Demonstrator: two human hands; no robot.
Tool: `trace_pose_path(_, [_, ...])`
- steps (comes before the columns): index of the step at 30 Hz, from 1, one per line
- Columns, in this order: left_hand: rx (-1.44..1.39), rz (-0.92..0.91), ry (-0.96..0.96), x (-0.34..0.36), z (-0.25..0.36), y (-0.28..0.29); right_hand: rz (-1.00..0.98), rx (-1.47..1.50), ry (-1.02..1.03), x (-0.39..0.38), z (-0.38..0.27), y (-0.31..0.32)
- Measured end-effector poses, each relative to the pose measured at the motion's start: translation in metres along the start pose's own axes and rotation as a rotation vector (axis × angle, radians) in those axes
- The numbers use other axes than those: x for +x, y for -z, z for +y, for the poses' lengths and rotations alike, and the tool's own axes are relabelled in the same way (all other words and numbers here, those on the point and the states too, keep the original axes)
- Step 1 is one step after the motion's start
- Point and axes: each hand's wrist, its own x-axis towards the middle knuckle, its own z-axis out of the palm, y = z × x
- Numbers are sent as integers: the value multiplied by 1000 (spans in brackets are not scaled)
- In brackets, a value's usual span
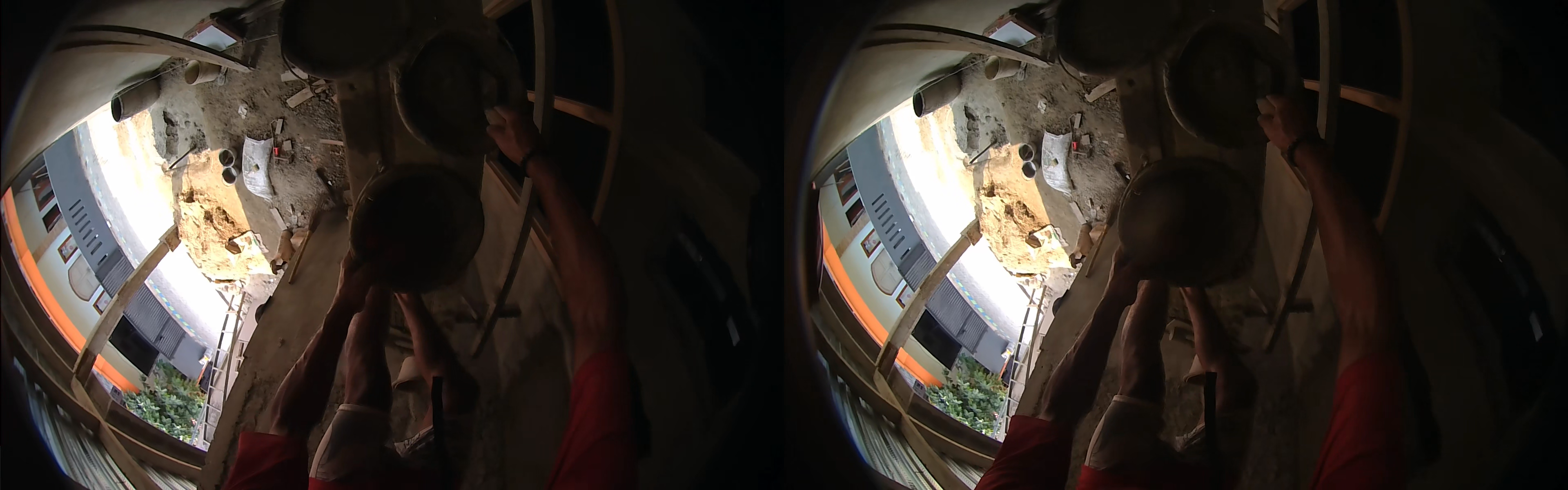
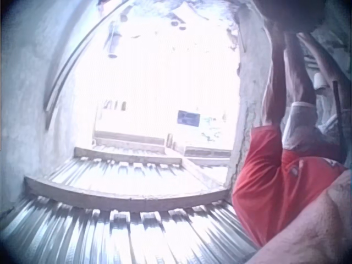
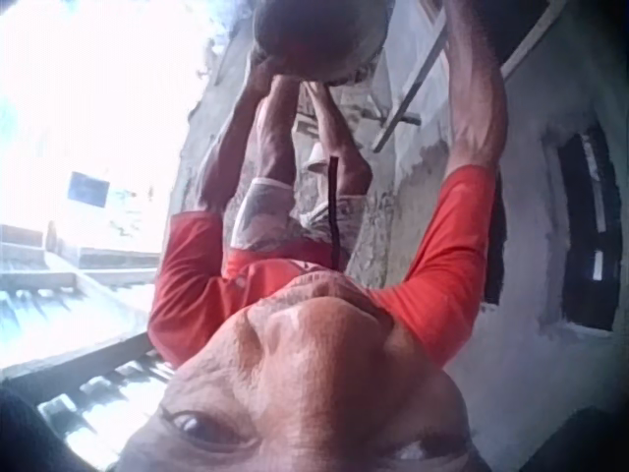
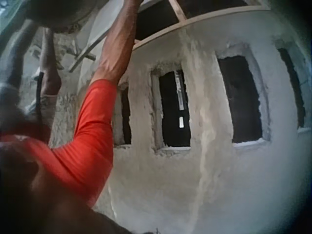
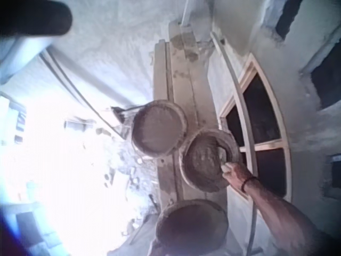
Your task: The person applies wet plaster to a wall using a trowel and a straight-edge tool. They take the plaster from a bucket and spread it across the surface, using the long straight-edge to level and smooth the finish.
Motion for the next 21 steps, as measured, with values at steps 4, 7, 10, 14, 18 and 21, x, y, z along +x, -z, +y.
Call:
trace_pose_path(4, [75, -18, -6, 3, 0, 9, -12, 199, -105, 23, 20, -16])
trace_pose_path(7, [-12, 37, 9, -7, 0, 20, -51, 286, -68, 22, 13, -18])
trace_pose_path(10, [-24, 18, 8, -10, 4, 20, -81, 323, -50, 21, 19, -15])
trace_pose_path(14, [-78, 43, 13, -17, -9, 29, -159, 349, -146, 12, 8, -11])
trace_pose_path(18, [198, -1, -162, -18, -27, 47, -156, 474, -208, 5, 11, -10])
trace_pose_path(21, [-215, 73, 44, -25, -4, 19, -164, 565, -195, -4, 28, -18])
